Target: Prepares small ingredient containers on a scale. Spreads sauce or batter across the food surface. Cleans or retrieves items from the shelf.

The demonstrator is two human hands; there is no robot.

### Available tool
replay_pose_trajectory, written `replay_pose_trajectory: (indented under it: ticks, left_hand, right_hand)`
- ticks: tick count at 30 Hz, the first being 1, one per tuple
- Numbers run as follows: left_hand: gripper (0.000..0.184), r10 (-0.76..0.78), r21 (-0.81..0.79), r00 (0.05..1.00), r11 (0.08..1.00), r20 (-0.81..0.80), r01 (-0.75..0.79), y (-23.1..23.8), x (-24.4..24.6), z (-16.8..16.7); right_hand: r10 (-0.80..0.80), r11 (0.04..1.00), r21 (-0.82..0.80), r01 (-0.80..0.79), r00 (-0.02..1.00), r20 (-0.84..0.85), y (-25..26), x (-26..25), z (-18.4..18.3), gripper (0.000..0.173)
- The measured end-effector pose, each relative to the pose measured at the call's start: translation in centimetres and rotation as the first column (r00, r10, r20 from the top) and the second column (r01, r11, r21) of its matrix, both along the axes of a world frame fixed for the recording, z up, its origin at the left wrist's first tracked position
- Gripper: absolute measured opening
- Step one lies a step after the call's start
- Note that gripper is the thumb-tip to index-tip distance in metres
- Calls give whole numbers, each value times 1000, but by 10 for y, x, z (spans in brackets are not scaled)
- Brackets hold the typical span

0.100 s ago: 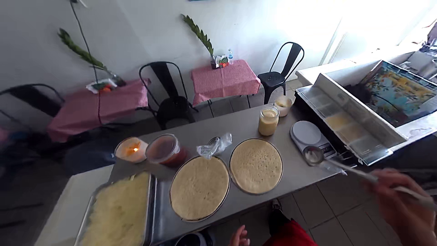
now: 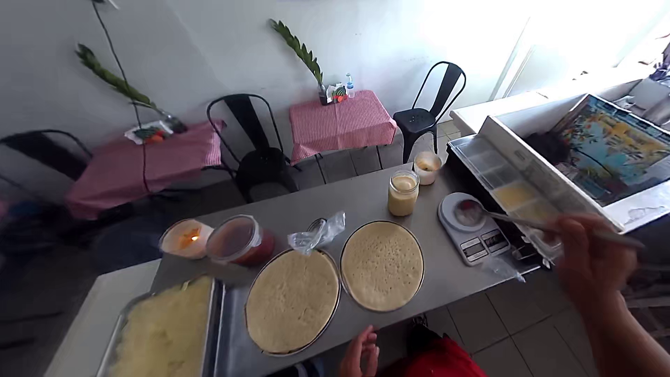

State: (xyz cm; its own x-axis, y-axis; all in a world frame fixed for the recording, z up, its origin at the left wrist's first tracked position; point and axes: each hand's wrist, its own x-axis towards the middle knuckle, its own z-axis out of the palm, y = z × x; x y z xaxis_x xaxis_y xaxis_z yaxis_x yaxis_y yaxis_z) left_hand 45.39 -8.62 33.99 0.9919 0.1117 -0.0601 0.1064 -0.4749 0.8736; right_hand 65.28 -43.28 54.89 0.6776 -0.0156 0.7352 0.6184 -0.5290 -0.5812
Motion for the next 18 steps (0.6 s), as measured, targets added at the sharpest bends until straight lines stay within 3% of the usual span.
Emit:
replay_pose_trajectory:
  ticks: [2, 4, 9, 13, 18]
  left_hand:
    - [42, 10, -1, 989, 1000, 149, -10, -7, 51, 20]
    - [48, 3, 11, 968, 1000, 251, -6, -7, 110, 42]
    - [84, -87, -9, 967, 996, 238, 91, -16, 275, 91]
    - [115, -108, -10, 978, 994, 181, 111, -39, 368, 77]
    - [104, -75, 39, 956, 997, 283, 67, -58, 394, 49]
  right_hand:
    - [-20, 973, -231, 23, 1000, 13, 10, 54, 21, 37]
    - [59, 914, -404, -45, 998, 22, 27, 95, 30, 33]
    - [370, 724, -616, -311, 929, -34, 59, 154, 0, 27]
    - [438, 646, -653, -397, 892, -109, 65, 163, -10, 28]
    - [422, 604, -685, -407, 893, -158, 68, 172, -9, 28]
